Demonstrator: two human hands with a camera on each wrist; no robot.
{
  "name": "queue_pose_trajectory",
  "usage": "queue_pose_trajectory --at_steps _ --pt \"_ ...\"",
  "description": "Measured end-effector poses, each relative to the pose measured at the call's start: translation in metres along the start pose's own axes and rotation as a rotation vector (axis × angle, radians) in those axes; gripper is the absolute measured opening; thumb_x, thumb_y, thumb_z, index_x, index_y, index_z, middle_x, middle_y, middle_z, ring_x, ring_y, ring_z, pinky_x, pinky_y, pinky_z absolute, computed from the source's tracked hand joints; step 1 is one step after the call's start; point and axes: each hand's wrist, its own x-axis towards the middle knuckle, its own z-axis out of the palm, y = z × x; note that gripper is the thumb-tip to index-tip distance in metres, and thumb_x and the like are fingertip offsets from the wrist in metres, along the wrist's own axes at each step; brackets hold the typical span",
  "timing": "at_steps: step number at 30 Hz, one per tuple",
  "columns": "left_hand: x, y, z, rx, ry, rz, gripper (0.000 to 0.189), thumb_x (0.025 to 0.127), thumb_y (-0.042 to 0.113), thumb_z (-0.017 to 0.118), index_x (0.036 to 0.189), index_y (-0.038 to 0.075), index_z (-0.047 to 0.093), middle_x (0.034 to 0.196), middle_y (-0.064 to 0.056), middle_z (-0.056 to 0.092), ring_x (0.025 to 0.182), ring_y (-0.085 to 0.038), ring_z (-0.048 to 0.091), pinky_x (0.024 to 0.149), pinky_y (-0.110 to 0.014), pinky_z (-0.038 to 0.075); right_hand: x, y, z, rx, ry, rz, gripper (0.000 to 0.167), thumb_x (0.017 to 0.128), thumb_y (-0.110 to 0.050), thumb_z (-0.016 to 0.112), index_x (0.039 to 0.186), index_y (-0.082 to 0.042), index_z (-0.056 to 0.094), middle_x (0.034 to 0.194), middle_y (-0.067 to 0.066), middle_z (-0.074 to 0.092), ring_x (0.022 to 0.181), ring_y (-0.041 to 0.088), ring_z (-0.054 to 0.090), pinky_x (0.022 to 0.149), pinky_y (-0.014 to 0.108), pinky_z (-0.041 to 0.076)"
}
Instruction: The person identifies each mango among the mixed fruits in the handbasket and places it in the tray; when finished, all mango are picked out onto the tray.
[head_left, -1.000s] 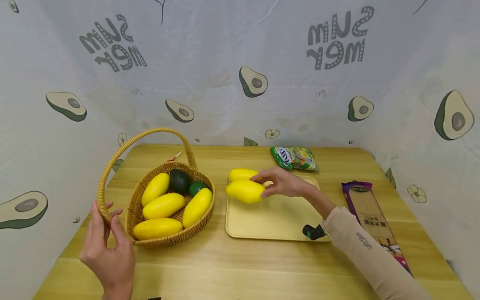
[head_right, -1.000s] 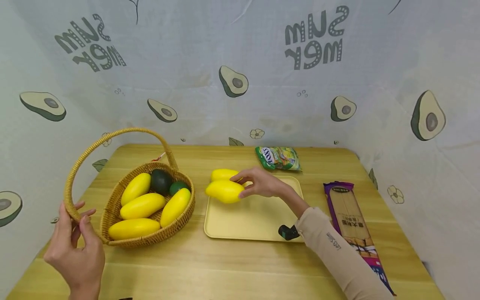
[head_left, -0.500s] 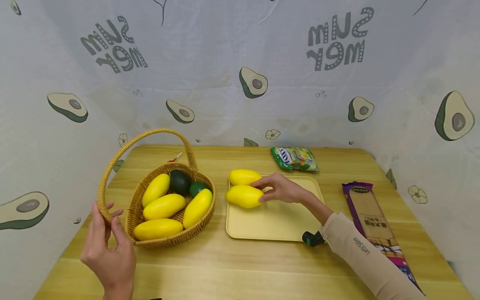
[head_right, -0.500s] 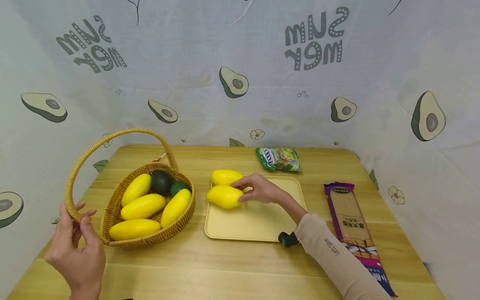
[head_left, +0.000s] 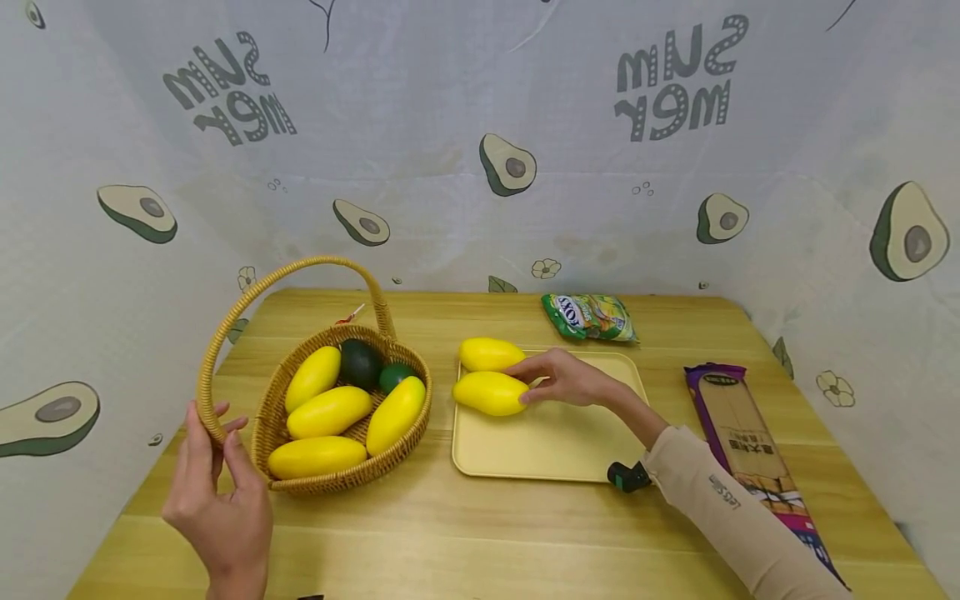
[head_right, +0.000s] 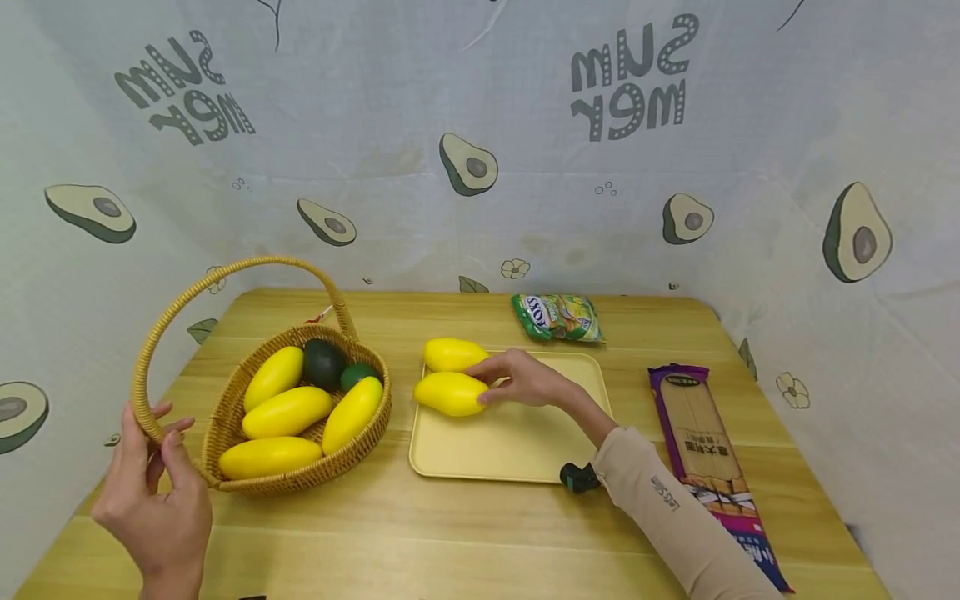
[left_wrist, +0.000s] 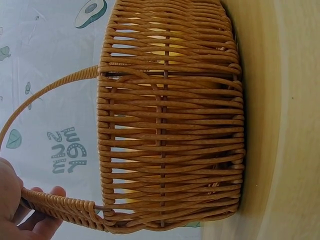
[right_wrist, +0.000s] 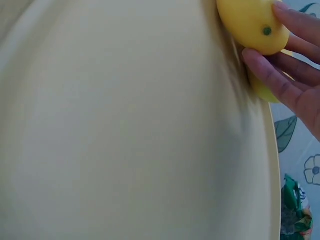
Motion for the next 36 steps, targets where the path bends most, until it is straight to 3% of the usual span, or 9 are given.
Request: queue_pose_trajectory --at_steps 20,30,36 --pt "-0.0023 -0.0071 -0.0022 -0.004 -0.016 0.002 0.051 0.098 -0.020 0.061 0.147 -0.005 0.062 0.119 -0.034 0.073 0.104 0.012 0.067 0.095 -0.004 0.052 -0.0040 0.0029 -0.0037 0.038 -0.023 -0.014 0.051 0.100 -0.002 0.075 0.145 0.016 0.059 0.141 0.033 0.064 0.123 0.048 0.068 0.103 0.044 0.062" --pt "-0.0023 -0.0079 -0.0030 -0.003 -0.028 -0.012 0.052 0.098 -0.020 0.060 0.148 -0.004 0.062 0.121 -0.033 0.073 0.104 0.010 0.067 0.095 -0.004 0.052 -0.0053 -0.0020 0.0003 0.027 -0.032 -0.006 0.055 0.096 -0.003 0.081 0.144 0.014 0.060 0.143 0.032 0.063 0.123 0.047 0.068 0.104 0.056 0.060" --pt "-0.0020 -0.0075 -0.0024 -0.024 -0.025 -0.006 0.052 0.098 -0.020 0.060 0.148 -0.005 0.062 0.120 -0.035 0.073 0.104 0.010 0.068 0.095 -0.005 0.052 -0.0073 -0.0031 0.0017 0.010 -0.010 0.016 0.054 0.095 -0.002 0.081 0.143 0.014 0.061 0.139 0.030 0.066 0.121 0.045 0.069 0.102 0.049 0.063"
